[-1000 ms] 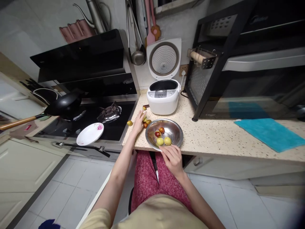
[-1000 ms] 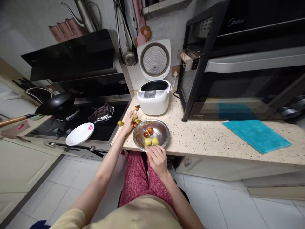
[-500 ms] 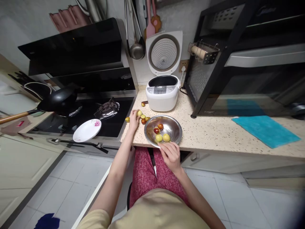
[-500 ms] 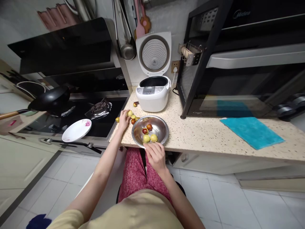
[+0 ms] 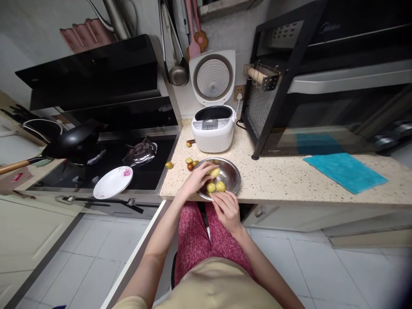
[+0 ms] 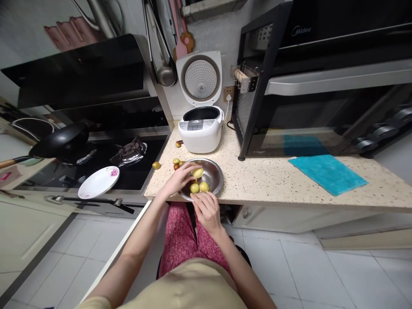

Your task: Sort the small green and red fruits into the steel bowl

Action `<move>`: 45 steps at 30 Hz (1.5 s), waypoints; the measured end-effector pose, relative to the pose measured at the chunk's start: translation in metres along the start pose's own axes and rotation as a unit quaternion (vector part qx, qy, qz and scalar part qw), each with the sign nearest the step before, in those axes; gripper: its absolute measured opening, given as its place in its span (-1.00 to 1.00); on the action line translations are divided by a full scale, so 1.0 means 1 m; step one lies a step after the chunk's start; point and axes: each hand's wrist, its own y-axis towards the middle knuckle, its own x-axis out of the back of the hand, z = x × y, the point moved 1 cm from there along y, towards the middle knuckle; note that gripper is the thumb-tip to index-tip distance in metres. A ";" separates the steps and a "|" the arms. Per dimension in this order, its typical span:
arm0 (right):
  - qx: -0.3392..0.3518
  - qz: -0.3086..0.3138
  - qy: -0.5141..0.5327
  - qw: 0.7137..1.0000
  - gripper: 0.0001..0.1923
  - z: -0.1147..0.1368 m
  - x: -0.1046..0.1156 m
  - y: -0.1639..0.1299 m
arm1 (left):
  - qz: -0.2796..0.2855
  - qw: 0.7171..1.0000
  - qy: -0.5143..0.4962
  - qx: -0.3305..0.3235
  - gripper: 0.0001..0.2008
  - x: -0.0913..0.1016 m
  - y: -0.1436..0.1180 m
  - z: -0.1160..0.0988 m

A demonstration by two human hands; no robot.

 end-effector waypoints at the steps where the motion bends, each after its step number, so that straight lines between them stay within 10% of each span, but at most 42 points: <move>1: 0.002 0.000 0.002 1.000 -0.62 0.000 0.001 0.000 | 0.022 1.000 0.012 0.003 -0.53 -0.003 0.001 -0.001; 17: 0.007 -0.003 0.007 1.000 -0.61 -0.006 0.002 -0.003 | 0.076 0.995 0.063 0.007 -0.47 -0.022 0.001 0.002; 34: 0.000 0.024 0.062 0.998 -0.64 -0.011 0.012 0.003 | -0.175 0.984 0.012 0.036 -0.60 -0.022 -0.072 -0.012; 45: 0.138 0.146 0.061 0.978 -0.64 -0.049 -0.016 0.115 | -0.261 0.953 0.123 0.095 -0.45 -0.004 -0.081 0.058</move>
